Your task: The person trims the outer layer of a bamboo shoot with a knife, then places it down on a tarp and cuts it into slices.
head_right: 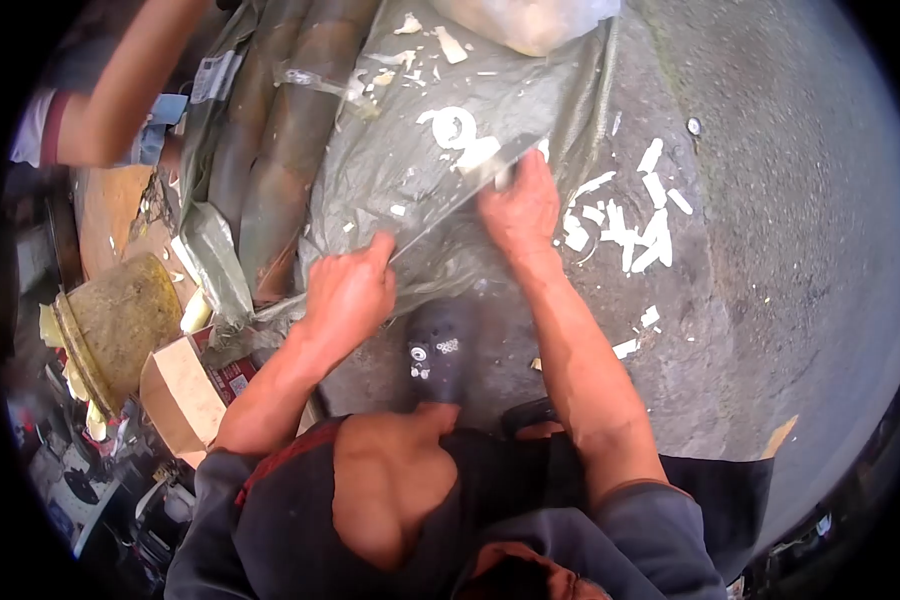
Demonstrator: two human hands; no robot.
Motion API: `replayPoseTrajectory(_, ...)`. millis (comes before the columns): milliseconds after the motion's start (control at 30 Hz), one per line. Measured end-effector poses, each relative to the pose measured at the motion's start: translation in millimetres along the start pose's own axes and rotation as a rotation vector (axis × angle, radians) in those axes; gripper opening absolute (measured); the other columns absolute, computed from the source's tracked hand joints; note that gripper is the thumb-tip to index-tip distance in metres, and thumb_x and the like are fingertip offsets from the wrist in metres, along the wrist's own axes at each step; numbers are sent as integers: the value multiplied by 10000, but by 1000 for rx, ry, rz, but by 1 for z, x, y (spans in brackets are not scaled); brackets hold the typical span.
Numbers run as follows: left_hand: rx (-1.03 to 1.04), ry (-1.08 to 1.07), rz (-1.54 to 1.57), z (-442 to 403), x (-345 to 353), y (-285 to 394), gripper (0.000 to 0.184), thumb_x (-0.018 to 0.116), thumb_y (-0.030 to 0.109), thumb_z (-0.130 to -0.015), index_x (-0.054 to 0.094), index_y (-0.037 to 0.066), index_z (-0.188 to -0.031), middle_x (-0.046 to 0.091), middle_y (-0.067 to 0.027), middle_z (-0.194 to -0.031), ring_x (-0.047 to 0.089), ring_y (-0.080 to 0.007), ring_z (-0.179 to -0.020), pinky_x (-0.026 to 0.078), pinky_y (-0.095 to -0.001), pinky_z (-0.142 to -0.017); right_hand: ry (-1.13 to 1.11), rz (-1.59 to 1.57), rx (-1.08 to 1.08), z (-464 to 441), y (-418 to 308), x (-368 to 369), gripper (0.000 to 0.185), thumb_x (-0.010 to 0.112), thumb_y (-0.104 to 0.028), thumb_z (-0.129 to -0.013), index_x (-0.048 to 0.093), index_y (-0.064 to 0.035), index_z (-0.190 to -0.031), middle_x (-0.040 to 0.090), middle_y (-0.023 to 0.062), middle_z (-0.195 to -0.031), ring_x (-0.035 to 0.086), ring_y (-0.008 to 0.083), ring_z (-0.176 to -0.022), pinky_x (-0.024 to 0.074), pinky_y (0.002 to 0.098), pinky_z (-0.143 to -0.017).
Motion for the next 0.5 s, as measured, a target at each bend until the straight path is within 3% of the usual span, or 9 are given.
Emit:
replayPoseTrajectory(267,7,-78,-31,-4,2,4,126,583,47,-827,531,5,-934,672,-218,-719,660,-437,-654,508,-550,-613,38,-5,-24,0,-5,-3,367,709,-265,-807,573,-52,-1073,619,170,-1002,609,403,-966,500,481,-809)
replayPoseTrajectory(400,6,-62,13,-42,10,19,155,575,30,-814,562,-14,-962,677,-237,-741,670,-449,-690,520,-551,-644,10,-4,21,-1,-4,-1,373,716,-259,-774,587,-39,-1047,623,165,-1005,614,393,-967,509,473,-813)
replayPoseTrajectory(500,12,-24,24,-84,17,28,176,571,29,-814,586,-20,-983,683,-250,-768,679,-457,-743,527,-552,-682,26,88,-75,0,-16,-4,377,714,-259,-754,602,-35,-1035,628,157,-1005,619,382,-962,515,462,-817)
Point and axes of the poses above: each hand's wrist, its own z-axis away from the middle knuckle, its own x-axis out of the palm, y = z × x, the point moved 10 cm from there along -z, towards the middle knuckle
